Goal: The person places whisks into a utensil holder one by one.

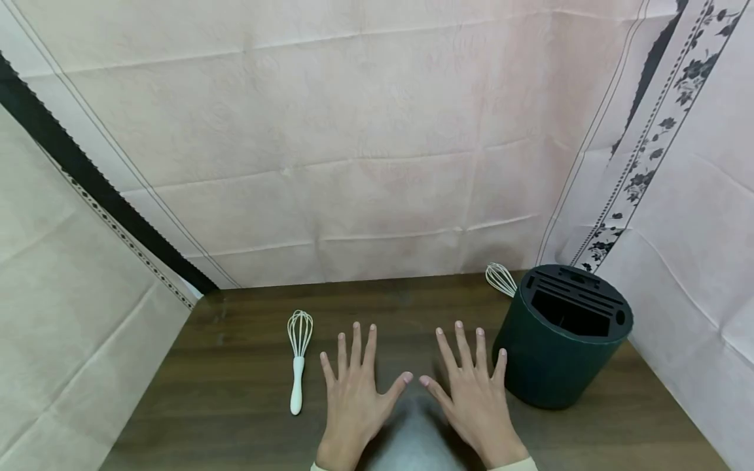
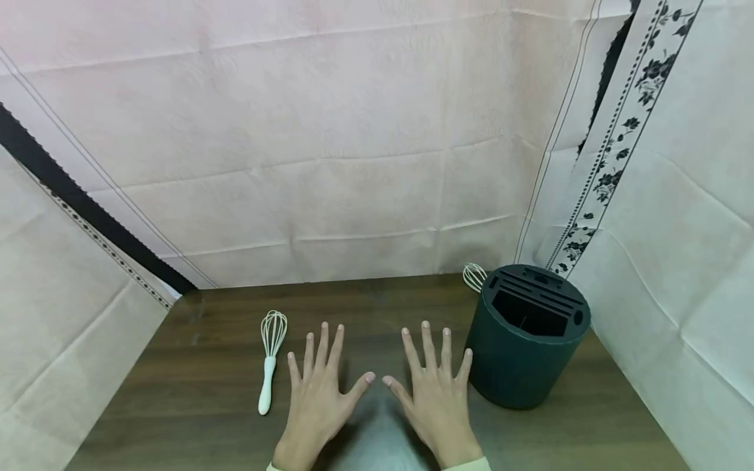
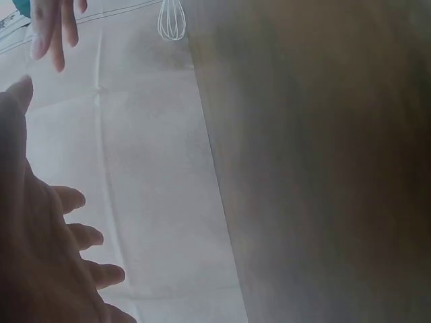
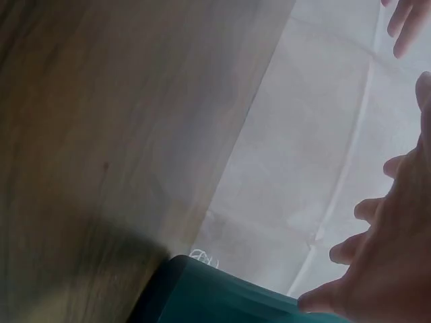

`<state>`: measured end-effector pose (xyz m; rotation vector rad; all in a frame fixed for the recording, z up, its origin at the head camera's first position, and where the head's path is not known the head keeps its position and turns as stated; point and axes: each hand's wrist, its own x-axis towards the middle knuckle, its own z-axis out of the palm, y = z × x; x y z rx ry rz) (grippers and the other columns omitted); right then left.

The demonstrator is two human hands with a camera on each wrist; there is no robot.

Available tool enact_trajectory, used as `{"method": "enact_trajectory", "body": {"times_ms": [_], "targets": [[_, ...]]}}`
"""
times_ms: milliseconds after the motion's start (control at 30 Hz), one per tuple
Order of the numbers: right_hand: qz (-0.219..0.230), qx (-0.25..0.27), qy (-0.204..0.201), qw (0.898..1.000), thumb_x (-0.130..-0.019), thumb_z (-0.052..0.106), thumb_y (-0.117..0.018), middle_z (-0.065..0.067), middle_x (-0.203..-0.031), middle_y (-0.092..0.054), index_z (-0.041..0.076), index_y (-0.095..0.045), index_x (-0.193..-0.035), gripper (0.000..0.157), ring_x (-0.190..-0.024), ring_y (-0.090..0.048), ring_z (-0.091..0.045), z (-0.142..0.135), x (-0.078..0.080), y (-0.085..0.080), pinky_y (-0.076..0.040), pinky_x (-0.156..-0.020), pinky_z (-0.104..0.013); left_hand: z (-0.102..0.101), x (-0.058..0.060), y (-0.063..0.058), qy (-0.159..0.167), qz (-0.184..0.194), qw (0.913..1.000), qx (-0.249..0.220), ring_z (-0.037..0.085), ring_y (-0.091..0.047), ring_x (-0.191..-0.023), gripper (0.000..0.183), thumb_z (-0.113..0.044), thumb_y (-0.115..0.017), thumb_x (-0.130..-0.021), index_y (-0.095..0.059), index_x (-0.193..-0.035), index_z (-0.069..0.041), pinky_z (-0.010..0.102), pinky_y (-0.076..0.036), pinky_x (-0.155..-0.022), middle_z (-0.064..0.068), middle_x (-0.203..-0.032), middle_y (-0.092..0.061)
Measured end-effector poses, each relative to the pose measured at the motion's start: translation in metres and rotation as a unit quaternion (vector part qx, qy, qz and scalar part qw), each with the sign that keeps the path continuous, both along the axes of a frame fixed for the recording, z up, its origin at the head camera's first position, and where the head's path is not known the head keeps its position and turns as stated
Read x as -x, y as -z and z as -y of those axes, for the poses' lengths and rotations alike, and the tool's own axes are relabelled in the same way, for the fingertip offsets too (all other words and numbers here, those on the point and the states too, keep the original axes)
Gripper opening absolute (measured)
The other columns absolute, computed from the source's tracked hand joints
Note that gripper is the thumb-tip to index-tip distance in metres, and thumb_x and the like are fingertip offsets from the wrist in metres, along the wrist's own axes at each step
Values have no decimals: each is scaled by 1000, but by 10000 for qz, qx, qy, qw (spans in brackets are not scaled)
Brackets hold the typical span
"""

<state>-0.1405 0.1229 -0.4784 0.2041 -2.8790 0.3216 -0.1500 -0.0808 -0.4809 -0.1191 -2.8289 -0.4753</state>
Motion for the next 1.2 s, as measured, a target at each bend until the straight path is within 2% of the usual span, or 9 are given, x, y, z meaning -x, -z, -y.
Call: {"method": "enact_trajectory", "body": {"times_ms": [233,400,533,833,967,1100,1200], "targets": [[-256,-10,-69,9996,-93,76,-33,-4,-167,4,33,-11,-160,83,-150,15,-36,-5,-5,-12,7,-112,-71,-3,1,-3,123,-127,9988,-446,33,-2,-152,89,-81,-31,-90,-8,-160,-32,69,-3,-115,2,-167,-4],[-562,103,-165,9982,-95,72,-39,-5,-167,1,32,-11,-161,82,-151,15,-34,-8,-8,-24,5,-113,-70,-4,3,-7,358,-214,9947,-935,31,-3,-153,85,-75,-38,-93,-8,-161,-32,68,-5,-115,1,-167,-3],[-792,223,-241,9963,-94,70,-44,-4,-167,0,32,-13,-160,82,-151,14,-34,-13,-11,-32,4,-114,-68,-5,5,-9,468,-324,9917,-1155,31,-4,-153,86,-72,-43,-93,-9,-161,-31,66,-9,-116,2,-167,-4],[-1426,466,-305,9882,-89,65,-59,-6,-167,-12,32,-19,-160,88,-149,-10,-46,-28,-26,-35,-4,-115,-68,-3,1,-10,809,-296,9801,-1790,23,-12,-152,93,-71,-54,-89,-8,-160,-34,56,-15,-119,-9,-166,-7],[-1836,693,-283,9801,-89,70,-54,-12,-163,-23,28,-26,-158,86,-147,-18,-45,-35,-34,-33,-14,-113,-69,-3,-2,-10,1083,-200,9683,-2242,20,-17,-151,95,-67,-62,-87,-9,-159,-35,55,-23,-117,-15,-165,-10],[-2337,1047,-222,9664,-94,72,-42,-17,-154,-38,22,-37,-155,79,-141,-30,-46,-39,-38,-33,-26,-106,-71,-9,-2,-9,1394,-60,9446,-2970,20,-22,-149,91,-57,-67,-89,-11,-159,-37,57,-30,-113,-12,-164,-17],[-2722,1337,-215,9527,-97,67,-41,-18,-147,-47,16,-45,-150,74,-134,-39,-44,-42,-37,-35,-34,-99,-67,-14,-1,-7,1547,29,9297,-3342,23,-26,-148,89,-51,-69,-90,-14,-158,-37,59,-31,-111,-8,-162,-22]]}}
